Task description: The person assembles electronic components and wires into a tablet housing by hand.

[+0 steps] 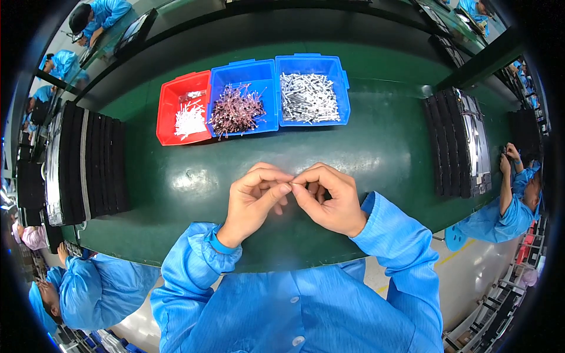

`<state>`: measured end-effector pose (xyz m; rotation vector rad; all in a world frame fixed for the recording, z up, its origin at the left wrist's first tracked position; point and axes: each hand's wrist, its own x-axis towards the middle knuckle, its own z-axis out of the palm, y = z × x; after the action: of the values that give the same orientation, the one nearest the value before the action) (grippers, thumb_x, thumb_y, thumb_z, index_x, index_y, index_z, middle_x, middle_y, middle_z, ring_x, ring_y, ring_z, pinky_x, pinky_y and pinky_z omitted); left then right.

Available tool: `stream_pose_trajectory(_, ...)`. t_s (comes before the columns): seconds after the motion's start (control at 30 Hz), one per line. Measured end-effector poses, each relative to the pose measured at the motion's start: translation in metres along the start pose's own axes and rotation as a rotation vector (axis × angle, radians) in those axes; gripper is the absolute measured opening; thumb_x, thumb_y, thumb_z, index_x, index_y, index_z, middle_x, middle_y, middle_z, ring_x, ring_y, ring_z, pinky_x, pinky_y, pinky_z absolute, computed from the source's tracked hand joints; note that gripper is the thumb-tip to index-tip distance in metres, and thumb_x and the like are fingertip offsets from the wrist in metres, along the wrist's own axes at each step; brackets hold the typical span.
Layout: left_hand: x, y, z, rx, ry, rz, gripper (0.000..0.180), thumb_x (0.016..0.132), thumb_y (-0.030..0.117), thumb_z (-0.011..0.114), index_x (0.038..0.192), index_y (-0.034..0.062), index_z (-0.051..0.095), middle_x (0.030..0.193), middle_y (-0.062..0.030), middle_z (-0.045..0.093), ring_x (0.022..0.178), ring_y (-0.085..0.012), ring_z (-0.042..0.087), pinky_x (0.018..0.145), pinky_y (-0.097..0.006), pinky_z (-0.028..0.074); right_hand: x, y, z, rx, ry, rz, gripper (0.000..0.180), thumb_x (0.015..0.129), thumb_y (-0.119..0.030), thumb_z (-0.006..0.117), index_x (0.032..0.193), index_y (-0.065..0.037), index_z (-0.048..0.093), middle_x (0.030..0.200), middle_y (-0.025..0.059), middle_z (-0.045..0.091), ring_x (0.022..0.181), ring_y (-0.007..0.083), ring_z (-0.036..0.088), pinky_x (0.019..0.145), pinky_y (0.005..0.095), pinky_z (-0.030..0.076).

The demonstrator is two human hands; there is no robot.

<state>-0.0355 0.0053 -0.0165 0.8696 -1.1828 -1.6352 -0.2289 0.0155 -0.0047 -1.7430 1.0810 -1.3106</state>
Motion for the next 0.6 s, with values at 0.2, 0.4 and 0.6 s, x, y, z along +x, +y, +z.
stream_pose_trajectory(0.2, 0.0, -0.001, -0.007, 0.001, -0.011, 0.02, 0.012, 0.097, 0.003, 0.069, 0.109, 0.0007, 0.071, 0.109, -0.0063, 0.061, 0.079, -0.0106, 0.065, 0.059, -0.022, 0.054, 0.002, -0.001, 0.002, 0.007, -0.015, -0.002, 0.008, 0.09, -0.001, 0.076, 0.094, -0.002, 0.069, 0.08, 0.0023, 0.065, 0.058, 0.0026, 0.054, 0.047, 0.0199, 0.037)
stream_pose_trajectory(0.4, 0.002, 0.003, -0.007, 0.513, 0.045, 0.29, 0.012, 0.091, 0.002, 0.075, 0.102, 0.0038, 0.072, 0.101, -0.0073, 0.064, 0.076, -0.015, 0.067, 0.058, -0.028, 0.053, 0.001, -0.002, -0.001, -0.046, -0.041, 0.06, 0.008, 0.087, 0.0, 0.077, 0.09, -0.002, 0.07, 0.075, 0.0005, 0.063, 0.056, 0.002, 0.053, 0.047, 0.0204, 0.038)
stream_pose_trajectory(0.6, 0.006, 0.011, -0.006, 1.002, 0.084, 0.53, 0.02, 0.082, 0.0, 0.079, 0.097, 0.0103, 0.072, 0.095, -0.0071, 0.064, 0.075, -0.0258, 0.068, 0.06, -0.035, 0.054, 0.006, -0.003, -0.017, -0.157, -0.063, 0.101, 0.008, 0.083, 0.001, 0.078, 0.085, -0.002, 0.071, 0.07, -0.0017, 0.061, 0.056, 0.0012, 0.051, 0.048, 0.0198, 0.039)
